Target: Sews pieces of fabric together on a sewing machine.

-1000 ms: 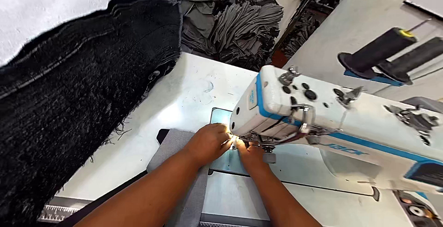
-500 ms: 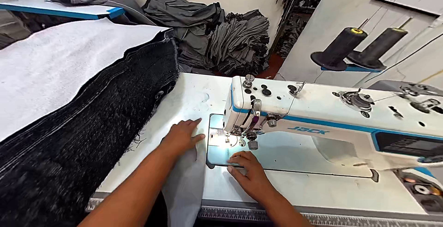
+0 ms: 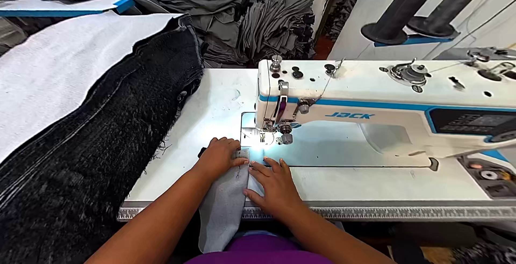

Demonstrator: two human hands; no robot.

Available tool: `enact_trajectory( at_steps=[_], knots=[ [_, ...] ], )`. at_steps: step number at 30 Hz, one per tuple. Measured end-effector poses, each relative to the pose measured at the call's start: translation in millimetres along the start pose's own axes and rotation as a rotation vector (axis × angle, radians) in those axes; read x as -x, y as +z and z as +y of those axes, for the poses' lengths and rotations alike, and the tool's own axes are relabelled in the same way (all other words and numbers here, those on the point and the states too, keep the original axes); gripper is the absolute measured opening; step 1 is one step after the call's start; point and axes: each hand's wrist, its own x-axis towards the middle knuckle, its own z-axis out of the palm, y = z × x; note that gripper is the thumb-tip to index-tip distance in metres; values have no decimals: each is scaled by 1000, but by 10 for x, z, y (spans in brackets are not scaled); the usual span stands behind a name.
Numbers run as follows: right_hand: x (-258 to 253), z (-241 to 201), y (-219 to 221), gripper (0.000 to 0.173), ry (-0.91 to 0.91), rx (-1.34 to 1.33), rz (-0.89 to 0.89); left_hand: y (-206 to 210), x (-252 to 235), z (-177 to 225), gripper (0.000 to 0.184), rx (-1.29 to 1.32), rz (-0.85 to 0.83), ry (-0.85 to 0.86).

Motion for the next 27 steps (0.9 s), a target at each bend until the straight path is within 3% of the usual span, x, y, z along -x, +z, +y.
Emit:
enact_trajectory(
  at_steps=[4, 8, 10, 12, 14, 17, 20, 23, 27],
  knots=[
    [-5, 19, 1, 50, 24, -62, 39, 116, -64, 13, 44, 102, 196, 117],
    [-29, 2, 9, 50, -6, -163, 87, -163, -5, -7, 32, 185, -39, -14],
    [-59, -22, -51, 53, -17, -344, 31, -326, 133, -46, 19, 335, -22, 51],
    [-114, -95, -138, 47, -65, -655, 13, -483, 325, 4, 14, 448, 132, 207],
    [-169, -228, -211, 36, -195, -899, 63, -636, 516, 143, 18, 426, 306, 316],
    [-188, -431, -338, 33, -434, -1027, 154, -849, 751, 272, 30, 323, 516, 389],
    [-141, -570, -423, 35, -528, -1107, 143, -1076, 978, 232, 39, 197, 486, 408],
    [-86, -660, -438, 40, -571, -1146, 100, -1206, 1166, 247, 35, 306, 354, 438],
    [-79, -794, -460, 22, -610, -1194, 237, -1172, 1330, 359, 30, 173, 567, 401]
  ],
)
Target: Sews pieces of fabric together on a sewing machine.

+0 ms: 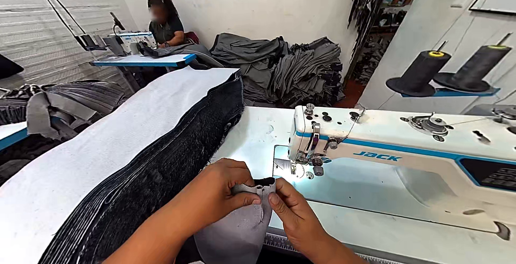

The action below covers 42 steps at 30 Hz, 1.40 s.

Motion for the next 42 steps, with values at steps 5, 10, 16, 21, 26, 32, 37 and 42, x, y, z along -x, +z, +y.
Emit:
enact_trajectory(
  at_steps=[5, 10, 16, 21, 26, 32, 37, 42],
  knots=[
    [-22, -75, 49, 21, -65, 113, 68, 92, 86, 122, 24, -246, 146, 42],
    [-19, -77, 65, 20, -83, 159, 128, 185, 103, 202, 39, -332, 190, 1],
    [-29, -66, 53, 19, 5, 117, 224, 184, -91, 165, 30, -402, 86, 11],
    [297, 231, 102, 57, 42, 41, 59, -45, -692, -98, 22, -397, -42, -61],
    [744, 83, 49, 27, 746, -520, -26, 925, -743, -826, 28, -138, -558, -435],
    [760, -98, -618, 33, 990, 446, -405, 1701, -433, -721, 31, 24, -515, -590],
    [631, 388, -900, 65, 532, 1214, -226, 1886, -478, -707, 30, -13, -357, -554],
    [422, 545, -994, 91, 628, 1247, -263, 1978, -600, -986, 30, -46, -346, -403]
  ],
)
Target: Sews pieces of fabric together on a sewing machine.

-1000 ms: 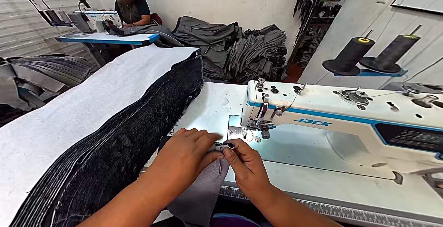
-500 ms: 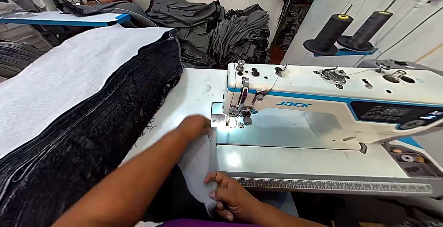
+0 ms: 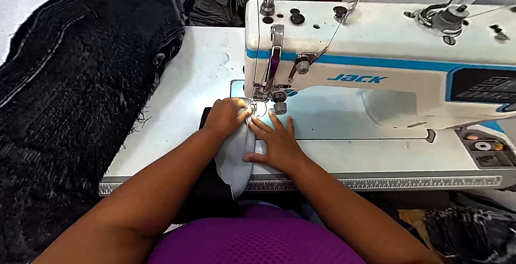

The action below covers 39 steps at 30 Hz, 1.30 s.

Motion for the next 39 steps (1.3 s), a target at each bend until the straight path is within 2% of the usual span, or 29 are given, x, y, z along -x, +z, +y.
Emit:
enact_trajectory(
  at_steps=[11, 24, 29, 33, 35, 37, 39],
  knots=[
    [-39, -95, -26, 90, 28, 4, 48, -3, -75, -80, 25, -20, 76, 99],
    [-51, -23, 70, 77, -7, 3, 132, -96, -277, -106, 28, -59, 67, 88],
    [-68, -29, 78, 72, -3, -33, 127, -97, -544, -220, 21, -121, 139, 53],
    [-83, -13, 97, 65, -10, -26, 164, -86, -563, -187, 15, -183, 301, 99],
    [-84, -21, 94, 65, -12, -20, 170, -86, -541, -172, 17, -215, 326, 104],
    [-94, -28, 79, 65, -8, -24, 171, -95, -533, -174, 20, -214, 291, 77],
    [-107, -39, 60, 66, 1, -33, 164, -137, -520, -132, 25, -174, 196, -28]
  ],
)
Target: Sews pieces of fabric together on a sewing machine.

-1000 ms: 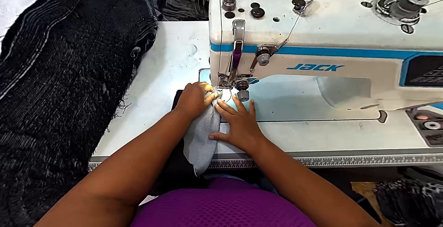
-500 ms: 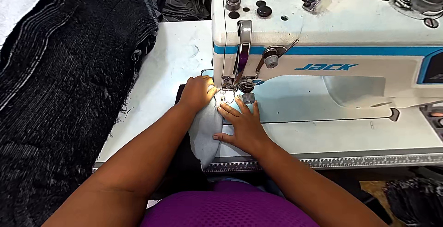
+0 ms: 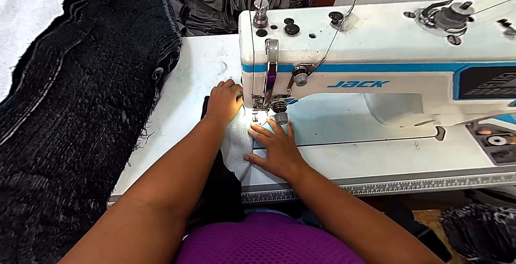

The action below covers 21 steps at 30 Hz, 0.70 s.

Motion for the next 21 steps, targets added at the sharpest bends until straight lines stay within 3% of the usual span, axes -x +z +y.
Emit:
enact_trajectory(
  at_steps=[4, 7, 9, 11, 13, 14, 16, 18, 21],
  knots=[
    [56, -78, 48, 70, 14, -14, -24, -198, 103, 64, 42, -40, -257, -187],
    [312, -260, 77, 73, -41, -58, -92, -560, 350, -25, 43, 71, -420, -90],
    [479, -288, 214, 79, -171, -124, 125, -956, 579, -71, 27, 315, -486, -22],
    [464, -279, 232, 89, -255, -374, 234, -1355, 798, -27, 11, 514, -511, 18],
    [301, -337, 119, 94, -254, -813, 178, -1643, 965, 77, 8, 606, -483, 78],
    [188, -413, 31, 87, -245, -1045, 121, -1753, 1019, 139, 8, 616, -478, 115],
    [6, -612, -169, 54, -232, -1455, -6, -1915, 1083, 251, 11, 580, -486, 189],
    [-107, -797, -299, 23, -249, -1623, -64, -2049, 1100, 333, 10, 499, -501, 220],
    [-109, -1018, -386, 18, -262, -1641, 43, -2214, 1111, 386, 5, 407, -453, 189]
  ],
)
